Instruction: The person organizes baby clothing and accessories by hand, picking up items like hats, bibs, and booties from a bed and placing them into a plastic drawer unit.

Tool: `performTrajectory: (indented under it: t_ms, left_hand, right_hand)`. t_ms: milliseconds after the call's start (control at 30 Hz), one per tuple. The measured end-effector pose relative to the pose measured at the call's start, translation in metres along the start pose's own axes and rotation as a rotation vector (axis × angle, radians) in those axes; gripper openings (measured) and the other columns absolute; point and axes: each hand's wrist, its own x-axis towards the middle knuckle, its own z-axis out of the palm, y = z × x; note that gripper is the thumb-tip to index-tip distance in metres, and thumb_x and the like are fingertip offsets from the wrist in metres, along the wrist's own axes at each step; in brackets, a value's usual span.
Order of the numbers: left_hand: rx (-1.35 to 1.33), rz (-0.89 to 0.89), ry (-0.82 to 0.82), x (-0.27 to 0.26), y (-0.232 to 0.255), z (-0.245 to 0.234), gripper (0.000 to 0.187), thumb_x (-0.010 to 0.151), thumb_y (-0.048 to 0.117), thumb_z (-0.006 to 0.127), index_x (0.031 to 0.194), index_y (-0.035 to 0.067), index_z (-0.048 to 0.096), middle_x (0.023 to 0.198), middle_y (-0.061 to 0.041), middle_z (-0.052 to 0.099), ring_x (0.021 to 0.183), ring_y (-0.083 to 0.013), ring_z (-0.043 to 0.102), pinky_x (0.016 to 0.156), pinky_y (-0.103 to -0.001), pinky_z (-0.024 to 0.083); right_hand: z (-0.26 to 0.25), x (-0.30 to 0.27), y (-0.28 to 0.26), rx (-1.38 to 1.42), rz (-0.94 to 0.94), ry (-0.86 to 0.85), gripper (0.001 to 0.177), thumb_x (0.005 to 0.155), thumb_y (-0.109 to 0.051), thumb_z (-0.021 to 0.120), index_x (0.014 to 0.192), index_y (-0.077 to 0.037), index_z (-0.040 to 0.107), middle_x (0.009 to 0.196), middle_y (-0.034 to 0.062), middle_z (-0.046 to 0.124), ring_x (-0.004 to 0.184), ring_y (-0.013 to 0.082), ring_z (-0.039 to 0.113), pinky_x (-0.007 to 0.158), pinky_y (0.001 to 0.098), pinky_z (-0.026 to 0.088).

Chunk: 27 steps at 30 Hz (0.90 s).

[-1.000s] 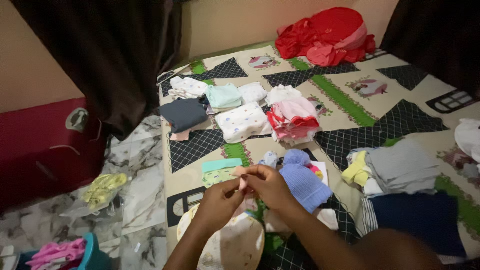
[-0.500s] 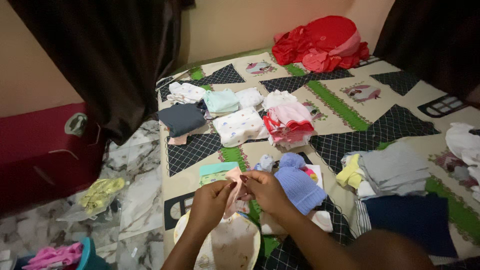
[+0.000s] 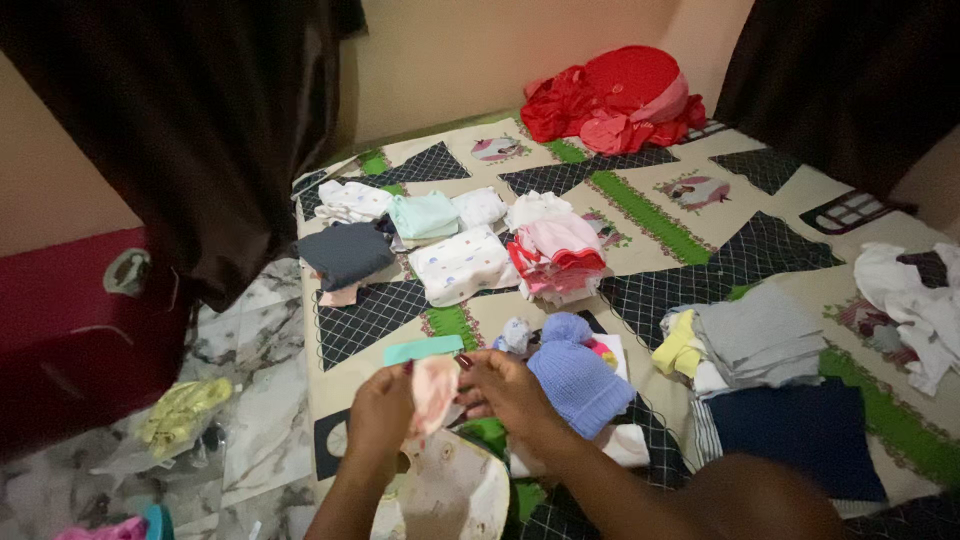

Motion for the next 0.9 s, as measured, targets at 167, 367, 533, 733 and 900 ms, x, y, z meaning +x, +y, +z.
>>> performTrajectory:
  t_ms: [167, 367, 533, 733, 900]
  left_hand:
    - [0.01, 0.361, -0.15, 0.007, -0.014, 0.01, 0.026, 0.096, 0.026, 0.066, 0.11, 0.007, 0.078, 0.071, -0.002, 0.059, 0.054, -0.0121, 0.046, 0.044, -0.029, 0.038]
    - [0.054, 0.26, -0.209, -0.01, 0.008, 0.0, 0.026, 0.09, 0.028, 0.071, 0.114, 0.017, 0.071, 0.077, 0.003, 0.064, 0.058, -0.0094, 0.055, 0.044, -0.03, 0.042]
    - [0.212, 0.062, -0.157, 0.002, -0.009, -0.01, 0.023, 0.09, 0.03, 0.075, 0.1, 0.009, 0.075, 0.076, -0.002, 0.06, 0.057, -0.0139, 0.048, 0.047, -0.033, 0.036]
    - [-0.201, 0.099, -0.235, 0.031, -0.025, -0.015, 0.019, 0.092, 0.02, 0.073, 0.094, 0.001, 0.075, 0.074, -0.008, 0.065, 0.063, -0.0174, 0.061, 0.059, -0.032, 0.055]
    - [-0.561, 0.185, -0.318, 0.006, -0.005, -0.024, 0.034, 0.095, 0.007, 0.055, 0.128, 0.007, 0.066, 0.108, -0.004, 0.068, 0.082, -0.0164, 0.067, 0.078, -0.035, 0.06]
  right_hand:
    - [0.014, -0.006, -0.01, -0.232, -0.194, -0.039, 0.034, 0.092, -0.024, 0.072, 0.12, -0.005, 0.067, 0.088, -0.004, 0.067, 0.077, 0.0063, 0.06, 0.066, 0.0242, 0.055]
    - [-0.002, 0.005, 0.006, -0.092, -0.029, -0.033, 0.025, 0.094, -0.024, 0.071, 0.106, -0.002, 0.073, 0.079, -0.0006, 0.066, 0.066, 0.0075, 0.056, 0.057, 0.0226, 0.045]
    - [-0.017, 0.018, 0.018, 0.04, -0.102, -0.016, 0.02, 0.092, -0.015, 0.071, 0.104, 0.001, 0.072, 0.076, 0.0033, 0.065, 0.059, 0.0107, 0.053, 0.052, 0.0254, 0.04]
    - [-0.018, 0.019, 0.014, 0.24, 0.023, 0.012, 0.018, 0.092, -0.01, 0.066, 0.109, -0.004, 0.068, 0.09, 0.0014, 0.067, 0.08, 0.0128, 0.066, 0.071, 0.0311, 0.06]
    - [-0.014, 0.015, 0.01, 0.258, 0.1, 0.009, 0.025, 0.094, -0.013, 0.064, 0.119, -0.01, 0.064, 0.099, -0.0001, 0.069, 0.085, 0.0146, 0.068, 0.073, 0.032, 0.058]
